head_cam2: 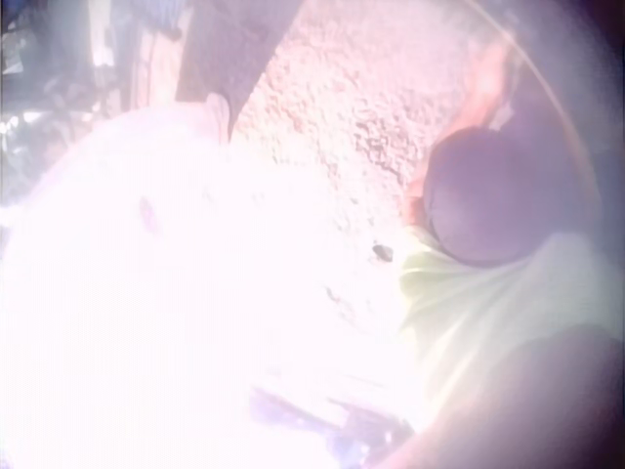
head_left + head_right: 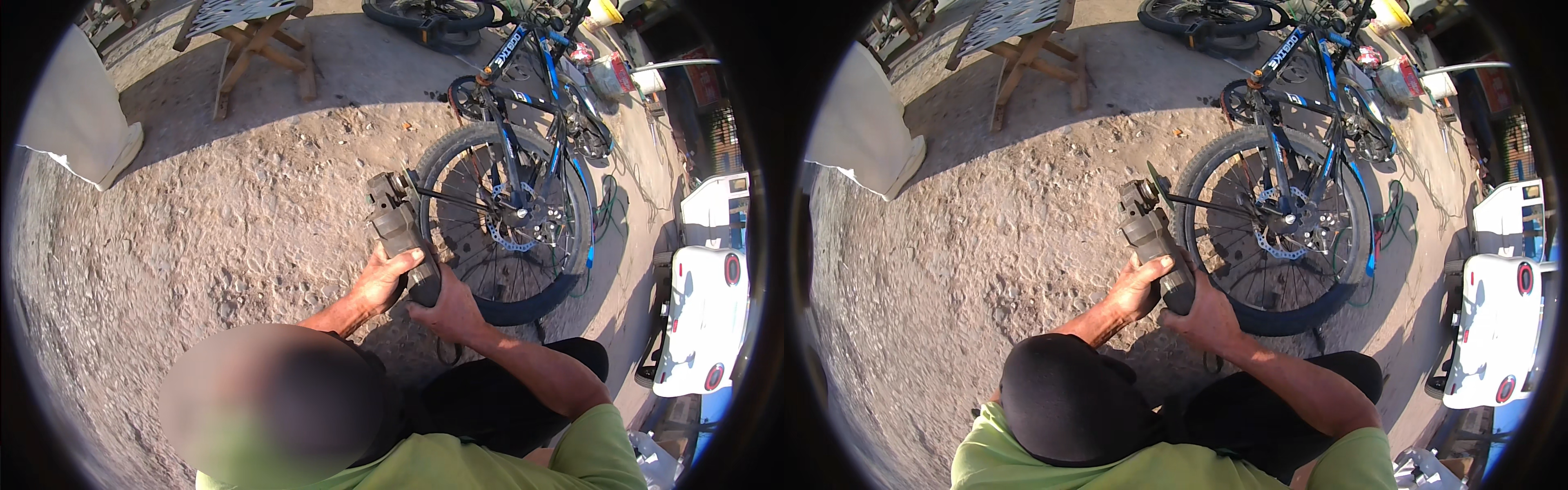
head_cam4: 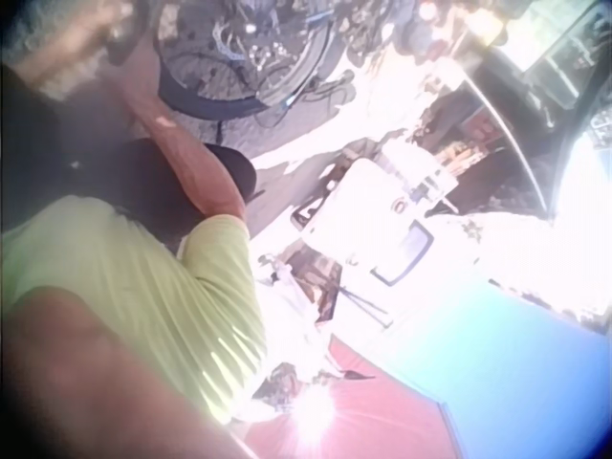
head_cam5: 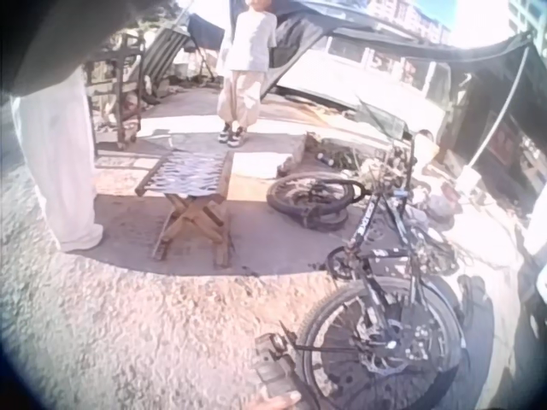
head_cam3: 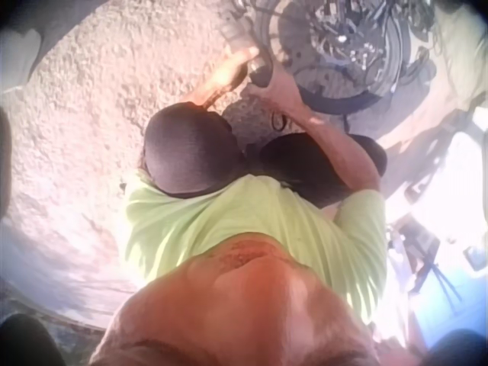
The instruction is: The person removes the rear wheel from a bicycle, then uses an angle grinder to smooth the brake disc while the wheel is mounted. The person then reattaches the wheel to the frame.
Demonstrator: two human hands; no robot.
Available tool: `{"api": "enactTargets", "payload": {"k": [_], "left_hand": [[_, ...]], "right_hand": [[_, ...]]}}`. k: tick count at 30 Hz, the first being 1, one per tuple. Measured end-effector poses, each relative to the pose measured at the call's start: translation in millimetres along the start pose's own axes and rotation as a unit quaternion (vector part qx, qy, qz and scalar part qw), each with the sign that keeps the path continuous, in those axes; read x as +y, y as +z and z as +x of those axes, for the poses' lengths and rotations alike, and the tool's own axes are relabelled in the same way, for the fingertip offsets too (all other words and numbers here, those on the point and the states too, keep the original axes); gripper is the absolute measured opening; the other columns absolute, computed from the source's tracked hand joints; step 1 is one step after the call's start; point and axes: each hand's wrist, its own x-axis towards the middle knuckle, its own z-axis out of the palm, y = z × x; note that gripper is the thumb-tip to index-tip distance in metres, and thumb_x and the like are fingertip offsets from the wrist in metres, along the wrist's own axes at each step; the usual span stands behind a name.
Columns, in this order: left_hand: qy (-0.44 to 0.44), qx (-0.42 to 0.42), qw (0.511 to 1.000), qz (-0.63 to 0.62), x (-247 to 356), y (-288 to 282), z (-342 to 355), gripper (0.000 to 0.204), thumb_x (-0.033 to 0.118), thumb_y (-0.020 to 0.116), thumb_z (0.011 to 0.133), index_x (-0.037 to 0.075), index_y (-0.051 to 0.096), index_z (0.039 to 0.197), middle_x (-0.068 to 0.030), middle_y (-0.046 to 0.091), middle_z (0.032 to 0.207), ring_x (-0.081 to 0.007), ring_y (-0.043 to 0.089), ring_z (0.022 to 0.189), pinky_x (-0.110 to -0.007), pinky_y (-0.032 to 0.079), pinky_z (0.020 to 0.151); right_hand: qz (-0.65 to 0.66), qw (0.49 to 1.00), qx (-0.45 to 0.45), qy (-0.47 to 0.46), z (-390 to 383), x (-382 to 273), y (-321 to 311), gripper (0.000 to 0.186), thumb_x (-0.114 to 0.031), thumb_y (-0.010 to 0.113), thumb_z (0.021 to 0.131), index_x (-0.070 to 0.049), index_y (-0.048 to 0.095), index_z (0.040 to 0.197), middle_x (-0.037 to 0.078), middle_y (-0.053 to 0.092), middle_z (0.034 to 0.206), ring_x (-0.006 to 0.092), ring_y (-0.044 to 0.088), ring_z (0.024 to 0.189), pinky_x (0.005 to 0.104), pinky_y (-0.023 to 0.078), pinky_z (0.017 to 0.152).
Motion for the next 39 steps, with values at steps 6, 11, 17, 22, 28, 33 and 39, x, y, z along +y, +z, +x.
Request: {"api": "enactTargets", "payload": {"k": [6,11,17,22,28,33,39], "left_hand": [[0.031,-0.034,0.999,0.01,0,-4,1,0.042,0.019,0.078,0.097,0.008,0.06,0.132,-0.0077,0.072,0.12,-0.0219,0.068,0.115,-0.044,0.053,0.107],[-0.003,-0.021,1.0,-0.004,-2,-4,2,0.044,0.019,0.078,0.096,0.009,0.058,0.135,-0.0062,0.072,0.12,-0.0213,0.067,0.116,-0.043,0.053,0.106],[0.005,-0.038,0.999,0.003,2,-5,1,0.046,0.021,0.079,0.096,0.011,0.057,0.135,-0.0051,0.069,0.123,-0.0201,0.065,0.118,-0.043,0.052,0.107],[0.004,-0.029,1.0,0.002,1,-1,1,0.043,0.02,0.077,0.097,0.011,0.057,0.134,-0.0049,0.069,0.122,-0.02,0.065,0.118,-0.043,0.052,0.106],[0.005,-0.051,0.999,0.013,3,-6,3,0.039,0.02,0.076,0.098,0.009,0.06,0.131,-0.0052,0.07,0.12,-0.02,0.066,0.116,-0.043,0.053,0.105],[-0.005,-0.047,0.999,-0.016,2,-1,3,0.037,0.02,0.077,0.097,0.008,0.062,0.129,-0.0052,0.07,0.119,-0.0195,0.066,0.115,-0.042,0.053,0.105],[0.005,-0.056,0.998,0.002,8,2,-1,0.038,0.02,0.077,0.097,0.008,0.062,0.13,-0.0054,0.07,0.119,-0.0195,0.066,0.115,-0.043,0.053,0.105]], "right_hand": [[0.012,1.0,-0.005,-0.014,0,-9,-5,0.086,-0.034,0.085,0.078,0.005,0.045,0.144,0.031,0.071,0.11,0.0474,0.071,0.105,0.0507,0.057,0.091],[-0.026,0.999,-0.004,-0.026,2,18,6,0.096,-0.034,0.081,0.079,0.004,0.035,0.154,0.033,0.072,0.104,0.0496,0.072,0.099,0.0522,0.058,0.088],[-0.014,1.0,-0.013,0.018,1,-6,-4,0.08,-0.034,0.086,0.078,0.005,0.049,0.137,0.03,0.072,0.111,0.0468,0.071,0.107,0.05,0.057,0.091],[-0.014,1.0,-0.01,-0.013,1,2,-1,0.093,-0.034,0.081,0.078,0.008,0.039,0.149,0.033,0.072,0.107,0.0482,0.072,0.101,0.0512,0.058,0.09],[-0.016,1.0,-0.015,0.008,1,-10,-7,0.083,-0.035,0.086,0.078,0.007,0.047,0.139,0.031,0.071,0.112,0.0464,0.071,0.108,0.0507,0.057,0.092],[-0.005,1.0,-0.009,-0.009,0,-4,-5,0.085,-0.035,0.087,0.079,0.008,0.047,0.139,0.032,0.071,0.113,0.0471,0.071,0.108,0.0515,0.057,0.092],[0.004,1.0,-0.01,-0.004,0,-14,-9,0.083,-0.035,0.087,0.079,0.007,0.048,0.138,0.031,0.071,0.115,0.0463,0.071,0.11,0.0507,0.056,0.093]]}}
